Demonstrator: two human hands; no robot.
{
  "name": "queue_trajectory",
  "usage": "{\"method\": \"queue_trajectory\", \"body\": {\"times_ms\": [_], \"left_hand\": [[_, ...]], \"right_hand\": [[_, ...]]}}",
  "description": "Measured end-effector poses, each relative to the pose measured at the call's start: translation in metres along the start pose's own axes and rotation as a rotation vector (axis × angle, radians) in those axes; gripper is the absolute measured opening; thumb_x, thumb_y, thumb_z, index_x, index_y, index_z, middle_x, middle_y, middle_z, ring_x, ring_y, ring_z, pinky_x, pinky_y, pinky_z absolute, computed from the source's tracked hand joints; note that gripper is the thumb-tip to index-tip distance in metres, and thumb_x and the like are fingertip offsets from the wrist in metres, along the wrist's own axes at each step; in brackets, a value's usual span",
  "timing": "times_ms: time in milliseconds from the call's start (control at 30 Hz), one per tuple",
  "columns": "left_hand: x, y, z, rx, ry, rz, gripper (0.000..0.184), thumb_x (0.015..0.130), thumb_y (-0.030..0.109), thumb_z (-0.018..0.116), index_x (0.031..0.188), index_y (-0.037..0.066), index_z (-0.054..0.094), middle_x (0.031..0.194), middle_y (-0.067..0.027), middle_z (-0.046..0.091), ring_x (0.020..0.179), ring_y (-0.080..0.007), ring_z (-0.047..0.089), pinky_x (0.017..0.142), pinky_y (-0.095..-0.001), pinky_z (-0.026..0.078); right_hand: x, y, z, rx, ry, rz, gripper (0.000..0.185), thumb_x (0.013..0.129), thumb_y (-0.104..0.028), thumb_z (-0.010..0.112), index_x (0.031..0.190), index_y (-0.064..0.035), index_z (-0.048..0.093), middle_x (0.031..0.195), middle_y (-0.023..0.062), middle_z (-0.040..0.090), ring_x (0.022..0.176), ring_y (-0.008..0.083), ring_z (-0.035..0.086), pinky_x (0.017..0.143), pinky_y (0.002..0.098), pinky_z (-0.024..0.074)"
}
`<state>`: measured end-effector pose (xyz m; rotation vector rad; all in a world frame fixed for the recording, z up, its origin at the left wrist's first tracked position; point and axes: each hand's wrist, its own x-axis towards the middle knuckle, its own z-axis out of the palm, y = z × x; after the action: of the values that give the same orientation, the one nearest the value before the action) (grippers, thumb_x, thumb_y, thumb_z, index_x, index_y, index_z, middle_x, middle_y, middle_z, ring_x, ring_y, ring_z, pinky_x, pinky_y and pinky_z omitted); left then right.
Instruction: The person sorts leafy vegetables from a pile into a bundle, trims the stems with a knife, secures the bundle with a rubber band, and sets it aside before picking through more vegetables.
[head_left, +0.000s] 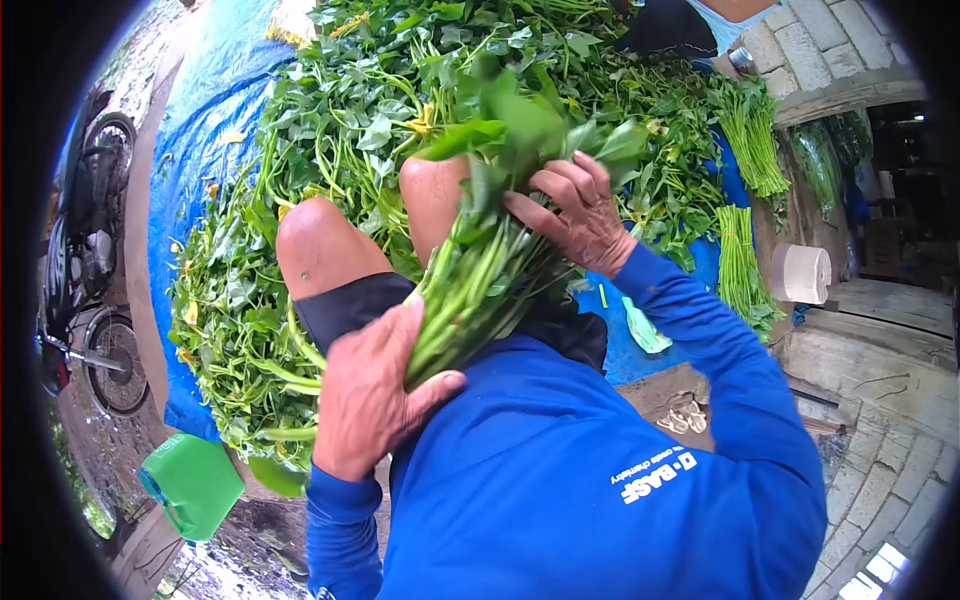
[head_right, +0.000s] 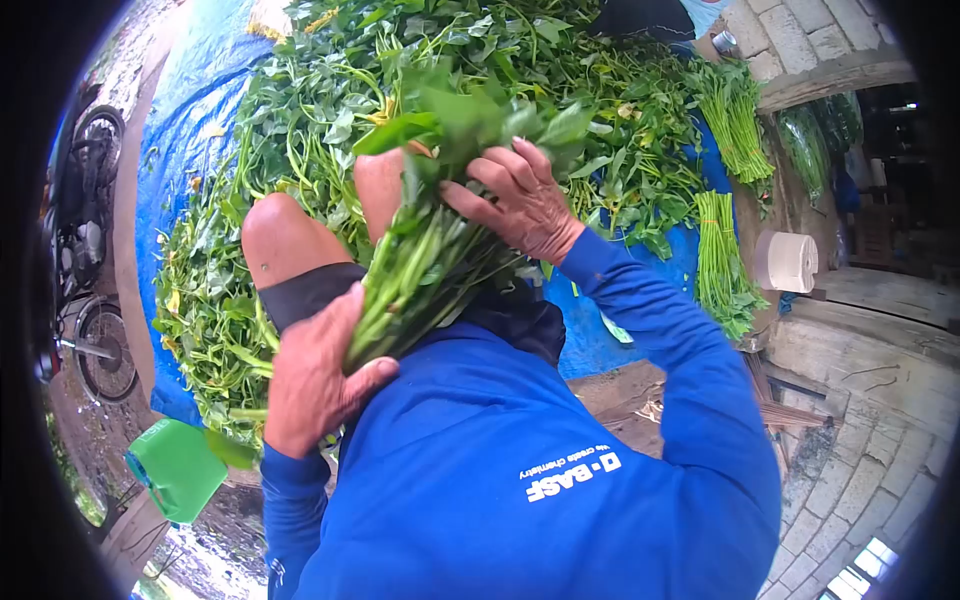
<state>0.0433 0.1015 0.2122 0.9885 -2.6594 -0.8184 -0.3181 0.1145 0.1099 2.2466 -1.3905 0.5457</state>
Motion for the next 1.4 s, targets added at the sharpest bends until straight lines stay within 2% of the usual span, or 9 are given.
{"method": "queue_trajectory", "body": {"times_ms": [67, 200, 367, 433, 567, 633, 900, 1133, 1400], "left_hand": [[-0.019, -0.008, 0.022, -0.018, -0.027, -0.07, 0.07, 0.102, 0.047, 0.073, 0.159, 0.01, 0.057, 0.157, -0.0288, 0.056, 0.126, -0.0459, 0.064, 0.104, -0.0508, 0.05], [-0.028, 0.006, 0.022, 0.048, -0.033, -0.198, 0.065, 0.103, 0.043, 0.073, 0.163, 0.023, 0.057, 0.165, -0.0248, 0.049, 0.137, -0.0435, 0.057, 0.113, -0.0516, 0.043], [-0.03, 0.005, 0.021, 0.064, -0.056, -0.175, 0.067, 0.101, 0.041, 0.076, 0.163, 0.023, 0.057, 0.162, -0.0234, 0.052, 0.135, -0.0428, 0.058, 0.109, -0.0519, 0.044], [-0.029, 0.008, 0.022, 0.055, -0.047, -0.178, 0.067, 0.098, 0.04, 0.078, 0.16, 0.023, 0.059, 0.158, -0.0217, 0.054, 0.131, -0.0421, 0.059, 0.107, -0.0522, 0.045], [-0.014, 0.007, 0.023, -0.164, -0.043, -0.236, 0.046, 0.091, 0.035, 0.086, 0.128, 0.008, 0.077, 0.137, -0.0213, 0.069, 0.125, -0.0415, 0.065, 0.106, -0.0514, 0.05], [-0.037, 0.003, 0.015, -0.294, -0.058, -0.378, 0.055, 0.084, 0.038, 0.092, 0.126, 0.006, 0.077, 0.134, -0.0214, 0.07, 0.121, -0.043, 0.067, 0.104, -0.0498, 0.053], [-0.096, -0.026, -0.019, -0.068, -0.062, -0.311, 0.082, 0.069, 0.035, 0.093, 0.134, 0.0, 0.058, 0.114, -0.0192, 0.065, 0.111, -0.0414, 0.064, 0.098, -0.0524, 0.05], [-0.091, -0.042, -0.003, -0.059, -0.169, -0.435, 0.081, 0.065, 0.029, 0.087, 0.135, 0.003, 0.057, 0.117, -0.0205, 0.066, 0.107, -0.0426, 0.068, 0.096, -0.0497, 0.055], [-0.057, -0.067, -0.03, -0.265, -0.431, -0.451, 0.088, 0.069, 0.051, 0.1, 0.131, 0.003, 0.058, 0.116, -0.0228, 0.073, 0.11, -0.0427, 0.073, 0.092, -0.0497, 0.057]], "right_hand": [[-0.033, 0.013, 0.035, -0.008, -0.027, 0.136, 0.061, 0.091, -0.018, 0.067, 0.149, -0.033, 0.061, 0.143, 0.0071, 0.057, 0.138, 0.0268, 0.052, 0.12, 0.0515, 0.0377], [-0.062, 0.059, 0.047, 0.028, -0.039, 0.446, 0.066, 0.093, -0.011, 0.071, 0.157, -0.0218, 0.056, 0.15, 0.0166, 0.053, 0.142, 0.0395, 0.05, 0.115, 0.0559, 0.0428], [-0.018, 0.154, -0.064, -0.161, -0.289, 0.685, 0.045, 0.101, -0.022, 0.073, 0.14, -0.0019, 0.067, 0.144, 0.023, 0.063, 0.131, 0.0357, 0.063, 0.104, 0.0499, 0.0562], [0.085, 0.071, -0.14, 0.352, 0.023, 0.679, 0.035, 0.098, -0.016, 0.077, 0.128, -0.0002, 0.073, 0.121, 0.0213, 0.075, 0.11, 0.0289, 0.075, 0.106, 0.0443, 0.0553], [0.168, -0.101, -0.085, 1.348, -0.228, 0.238, 0.044, 0.091, -0.039, 0.088, 0.105, 0.0005, 0.074, 0.1, 0.0168, 0.072, 0.096, 0.0332, 0.071, 0.087, 0.0396, 0.0555], [0.16, -0.138, -0.009, 1.397, -0.87, 0.161, 0.063, 0.092, -0.061, 0.08, 0.113, -0.0019, 0.071, 0.108, 0.0184, 0.072, 0.104, 0.0394, 0.069, 0.091, 0.0444, 0.0555], [0.159, -0.151, -0.025, 0.97, -1.29, -0.093, 0.092, 0.071, -0.066, 0.091, 0.129, 0.0018, 0.066, 0.105, 0.0267, 0.076, 0.104, 0.0456, 0.074, 0.091, 0.0531, 0.0568], [0.154, -0.149, -0.02, 0.995, -1.167, -0.047, 0.078, 0.074, -0.064, 0.085, 0.109, 0.0046, 0.073, 0.096, 0.0286, 0.077, 0.096, 0.0458, 0.076, 0.088, 0.0531, 0.0586], [0.154, -0.136, -0.014, 1.066, -1.226, -0.028, 0.086, 0.073, -0.062, 0.089, 0.126, 0.0033, 0.07, 0.104, 0.0289, 0.077, 0.103, 0.0461, 0.075, 0.092, 0.0533, 0.0579]]}}
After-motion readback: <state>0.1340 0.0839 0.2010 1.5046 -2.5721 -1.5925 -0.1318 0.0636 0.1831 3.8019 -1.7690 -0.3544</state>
